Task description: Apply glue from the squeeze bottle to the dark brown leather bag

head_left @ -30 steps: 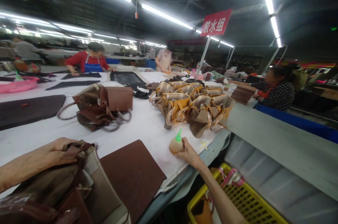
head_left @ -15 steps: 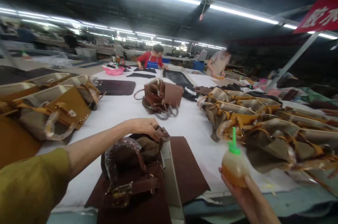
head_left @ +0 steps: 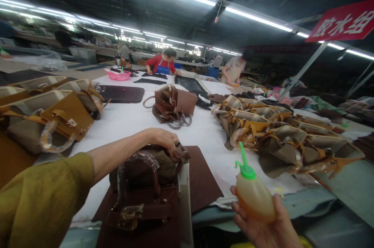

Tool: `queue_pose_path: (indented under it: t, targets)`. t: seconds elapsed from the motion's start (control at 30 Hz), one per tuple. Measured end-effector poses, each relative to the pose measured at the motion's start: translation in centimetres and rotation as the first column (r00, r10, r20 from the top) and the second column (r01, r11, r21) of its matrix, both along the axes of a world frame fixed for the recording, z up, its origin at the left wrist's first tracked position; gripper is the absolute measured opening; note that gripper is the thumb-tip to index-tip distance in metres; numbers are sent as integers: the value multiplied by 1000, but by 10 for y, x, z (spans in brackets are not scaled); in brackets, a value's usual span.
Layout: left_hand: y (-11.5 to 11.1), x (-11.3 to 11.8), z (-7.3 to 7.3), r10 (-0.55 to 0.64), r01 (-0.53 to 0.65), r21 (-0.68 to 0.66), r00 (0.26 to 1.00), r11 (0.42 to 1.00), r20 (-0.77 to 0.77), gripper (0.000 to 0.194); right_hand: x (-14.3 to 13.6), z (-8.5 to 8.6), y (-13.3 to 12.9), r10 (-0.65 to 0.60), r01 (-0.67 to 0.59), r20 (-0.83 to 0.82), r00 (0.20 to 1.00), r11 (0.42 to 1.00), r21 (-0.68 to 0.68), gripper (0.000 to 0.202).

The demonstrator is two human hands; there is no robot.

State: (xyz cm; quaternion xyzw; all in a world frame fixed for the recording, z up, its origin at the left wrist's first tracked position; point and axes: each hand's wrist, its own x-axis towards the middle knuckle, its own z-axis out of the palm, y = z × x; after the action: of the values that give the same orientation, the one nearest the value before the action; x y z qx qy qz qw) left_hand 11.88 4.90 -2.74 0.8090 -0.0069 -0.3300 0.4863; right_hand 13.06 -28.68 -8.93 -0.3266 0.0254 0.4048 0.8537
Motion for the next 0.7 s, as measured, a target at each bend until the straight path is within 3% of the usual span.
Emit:
queue_pose_path:
  t: [0.17, 0.33, 0.57, 0.7]
  targets:
    - [-3, -1, -32, 1, -4, -38, 998, 999, -60, 31, -18, 23, 43, 68, -50, -90, 994, 981, 188, 53]
    - [-11, -14, -48, -1, -20, -115, 983, 993, -183, 30, -19, 26, 83, 108, -94, -50, 993, 969, 228, 51]
    - [-12, -20, -57, -19, 12, -60, 993, 998, -119, 31, -15, 22, 99, 157, -168, 132, 979, 983, 71, 49]
    - [-16, -23, -55, -8, 0, -69, 993, 998, -117, 28, -18, 18, 98, 178, -175, 191, 965, 984, -34, 47]
